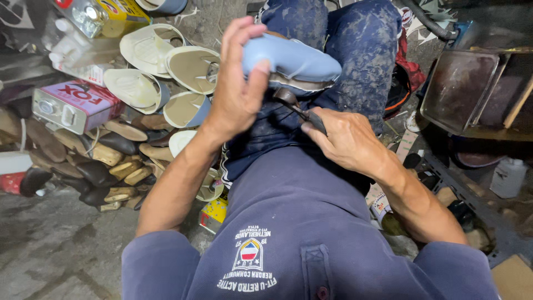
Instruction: The person is repairing a light blue slip-on shoe. They use a hammer to tap a tool into the shoe's sole and use pliers to pull out a piece of material from the shoe.
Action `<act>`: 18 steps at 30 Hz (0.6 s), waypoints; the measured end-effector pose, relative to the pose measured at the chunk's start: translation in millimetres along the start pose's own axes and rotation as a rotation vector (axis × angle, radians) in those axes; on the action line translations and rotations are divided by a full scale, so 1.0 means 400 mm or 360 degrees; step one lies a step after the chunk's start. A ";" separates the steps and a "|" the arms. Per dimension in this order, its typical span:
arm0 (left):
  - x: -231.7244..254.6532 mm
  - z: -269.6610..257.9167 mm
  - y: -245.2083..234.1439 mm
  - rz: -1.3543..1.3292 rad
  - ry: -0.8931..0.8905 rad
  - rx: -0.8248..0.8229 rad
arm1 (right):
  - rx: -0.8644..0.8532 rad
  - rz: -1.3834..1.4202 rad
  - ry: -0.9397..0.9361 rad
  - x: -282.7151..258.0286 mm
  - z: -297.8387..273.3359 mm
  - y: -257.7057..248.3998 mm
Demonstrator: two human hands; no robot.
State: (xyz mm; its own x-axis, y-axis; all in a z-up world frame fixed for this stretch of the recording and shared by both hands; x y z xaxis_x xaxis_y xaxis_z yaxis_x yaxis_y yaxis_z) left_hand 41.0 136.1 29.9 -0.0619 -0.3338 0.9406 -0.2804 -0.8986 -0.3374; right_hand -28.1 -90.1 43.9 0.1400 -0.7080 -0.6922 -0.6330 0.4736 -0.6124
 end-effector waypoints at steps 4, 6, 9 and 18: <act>-0.023 -0.005 -0.004 -0.0079 -0.0061 0.0194 | -0.0124 0.0150 0.0076 0.013 -0.005 0.015; -0.018 -0.012 -0.001 -0.0076 -0.0074 0.0151 | -0.0117 0.0290 0.0060 0.005 0.015 0.003; 0.006 -0.008 -0.002 -0.0036 -0.0068 0.0093 | -0.0162 0.0487 -0.0034 0.016 0.045 -0.023; 0.081 -0.016 -0.004 0.0069 -0.0055 -0.0009 | -0.0486 0.0744 -0.0544 0.055 0.113 -0.145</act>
State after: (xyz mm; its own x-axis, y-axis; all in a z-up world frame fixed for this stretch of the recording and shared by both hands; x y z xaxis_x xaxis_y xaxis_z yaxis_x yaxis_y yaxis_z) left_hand 33.5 128.7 61.1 -0.0412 -0.3823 0.9231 -0.2836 -0.8814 -0.3777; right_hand 46.1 -109.6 46.8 0.0000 -0.2333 -0.9724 -0.8667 0.4851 -0.1163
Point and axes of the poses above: each hand's wrist, its own z-axis towards the middle knuckle, its own y-axis out of the palm, x = y × z, the point moved 1 cm from there along z, towards the middle knuckle, and after that the axes turned 3 degrees about -y, right-handed, at the moved point
